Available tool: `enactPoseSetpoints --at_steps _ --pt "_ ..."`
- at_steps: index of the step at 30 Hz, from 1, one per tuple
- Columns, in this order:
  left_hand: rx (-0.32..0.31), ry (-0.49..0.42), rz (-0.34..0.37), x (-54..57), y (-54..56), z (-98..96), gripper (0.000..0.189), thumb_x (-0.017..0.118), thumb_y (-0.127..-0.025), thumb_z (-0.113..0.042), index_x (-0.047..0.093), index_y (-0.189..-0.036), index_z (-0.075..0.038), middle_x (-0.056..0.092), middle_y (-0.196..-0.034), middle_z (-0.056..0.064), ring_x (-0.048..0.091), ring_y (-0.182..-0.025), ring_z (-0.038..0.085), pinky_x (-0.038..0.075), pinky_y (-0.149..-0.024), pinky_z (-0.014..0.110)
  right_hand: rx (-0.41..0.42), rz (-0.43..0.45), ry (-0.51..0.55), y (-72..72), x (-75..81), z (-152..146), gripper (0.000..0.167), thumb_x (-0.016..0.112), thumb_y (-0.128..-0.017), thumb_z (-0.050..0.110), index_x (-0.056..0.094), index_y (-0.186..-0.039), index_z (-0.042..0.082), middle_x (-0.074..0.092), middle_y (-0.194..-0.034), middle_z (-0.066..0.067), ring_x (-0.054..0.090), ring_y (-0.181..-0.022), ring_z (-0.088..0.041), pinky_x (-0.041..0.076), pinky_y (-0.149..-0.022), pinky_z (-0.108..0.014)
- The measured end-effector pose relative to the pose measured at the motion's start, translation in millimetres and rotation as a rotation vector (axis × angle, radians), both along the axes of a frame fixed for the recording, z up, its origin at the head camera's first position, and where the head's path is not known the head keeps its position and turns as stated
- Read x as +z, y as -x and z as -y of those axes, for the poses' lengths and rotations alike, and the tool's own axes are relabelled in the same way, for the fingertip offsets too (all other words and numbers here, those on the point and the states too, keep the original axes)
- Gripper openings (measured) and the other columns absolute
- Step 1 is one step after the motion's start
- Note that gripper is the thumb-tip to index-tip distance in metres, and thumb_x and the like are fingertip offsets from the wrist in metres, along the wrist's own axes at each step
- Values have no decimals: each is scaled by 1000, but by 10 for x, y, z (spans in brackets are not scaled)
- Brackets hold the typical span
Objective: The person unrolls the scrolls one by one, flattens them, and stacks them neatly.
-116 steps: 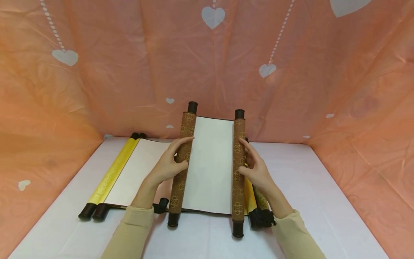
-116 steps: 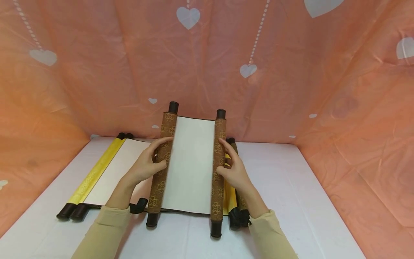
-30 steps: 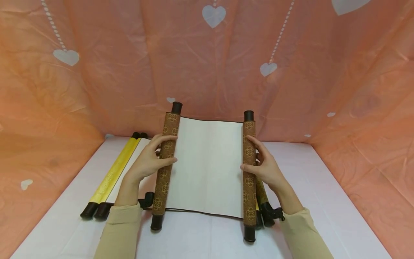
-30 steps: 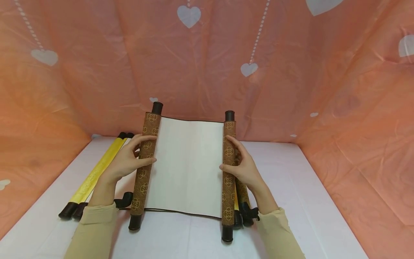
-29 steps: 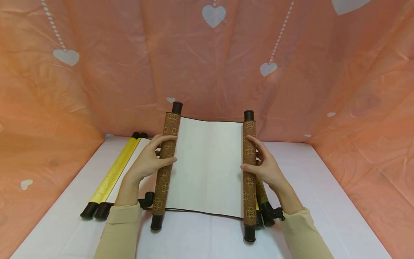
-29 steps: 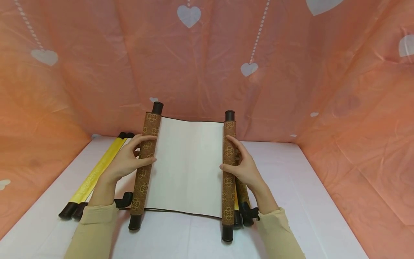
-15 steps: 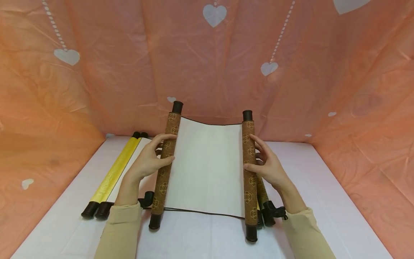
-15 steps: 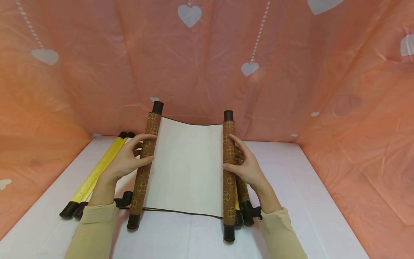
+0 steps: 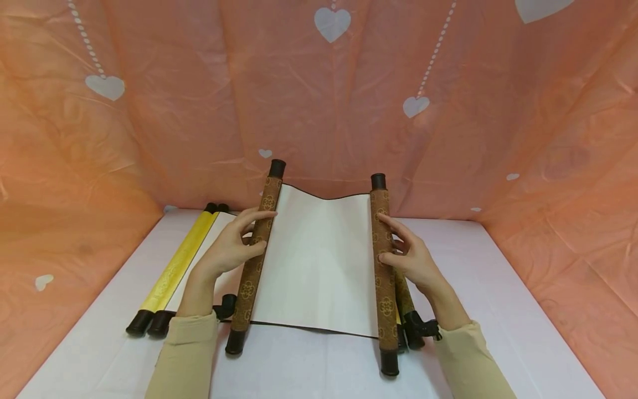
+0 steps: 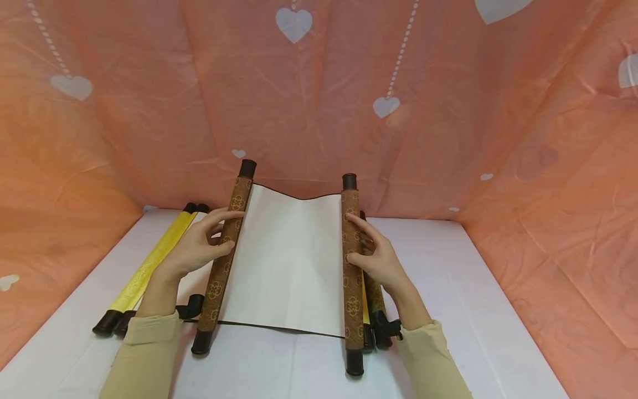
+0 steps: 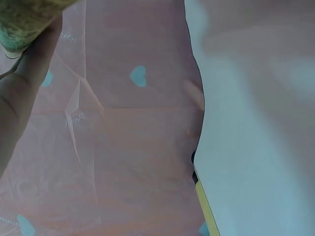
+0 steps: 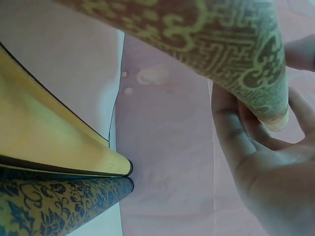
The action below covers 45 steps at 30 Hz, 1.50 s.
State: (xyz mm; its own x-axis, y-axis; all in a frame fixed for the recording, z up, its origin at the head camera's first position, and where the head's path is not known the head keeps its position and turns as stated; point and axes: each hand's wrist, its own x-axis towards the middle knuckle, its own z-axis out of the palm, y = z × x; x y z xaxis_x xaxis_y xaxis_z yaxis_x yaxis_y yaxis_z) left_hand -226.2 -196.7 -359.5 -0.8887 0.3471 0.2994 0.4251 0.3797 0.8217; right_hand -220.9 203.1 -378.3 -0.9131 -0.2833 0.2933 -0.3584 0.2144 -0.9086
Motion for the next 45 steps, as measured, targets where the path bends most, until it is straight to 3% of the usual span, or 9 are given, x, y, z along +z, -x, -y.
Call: enactPoseSetpoints --at_steps 3,8,11,16,21,28,38,45 --pt "13 7 5 0 1 0 61 66 -93 5 54 -151 -12 23 -168 16 36 -143 54 39 -108 67 -12 5 -5 -9 -3 0 83 70 -87 -10 41 -161 14 38 -161 -17 47 -136 -45 50 -91 -27" --pt "50 21 13 -7 11 -1 63 77 -93 -6 56 -151 -16 19 -170 13 40 -140 52 43 -106 65 -75 41 -34 -20 -14 24 84 83 -86 3 45 -159 24 40 -158 -10 50 -134 -40 50 -94 -36" --pt "65 42 -4 -10 13 -4 63 81 -91 -11 57 -150 -17 20 -170 12 42 -139 46 46 -102 59 -98 44 -36 -12 -22 46 85 85 -84 3 47 -157 24 42 -154 -11 52 -128 -37 52 -89 -38" --pt "67 56 -42 -2 12 7 61 81 -92 -10 59 -148 -15 23 -169 12 43 -135 38 45 -96 48 -104 30 -39 -8 -4 24 82 81 -87 0 44 -157 19 44 -151 -16 48 -116 -32 50 -84 -34" --pt "62 52 -27 18 -6 33 60 79 -93 -11 58 -149 -16 22 -170 12 38 -143 40 44 -100 51 -102 17 -26 -16 28 -9 83 78 -87 -5 41 -158 19 51 -144 -20 50 -109 -28 49 -84 -30" --pt "64 53 1 49 -28 57 60 77 -93 -5 57 -148 -18 25 -170 10 50 -128 41 47 -101 57 -58 -11 -15 -52 74 -45 88 72 -88 -10 36 -162 20 46 -153 -22 58 -115 -30 52 -88 -29" --pt "54 51 -2 75 -72 108 65 70 -95 -2 51 -154 -20 21 -170 13 47 -132 44 47 -99 57 -69 -9 -16 -88 129 -73 81 57 -85 -13 45 -159 18 44 -155 -15 55 -117 -37 50 -79 -30" --pt "97 78 -17 91 -100 131 66 71 -93 -1 53 -153 -20 19 -171 14 46 -130 45 47 -98 57 -104 27 -35 -71 102 -94 79 79 -89 2 47 -158 23 41 -158 -8 57 -121 -33 55 -83 -28"
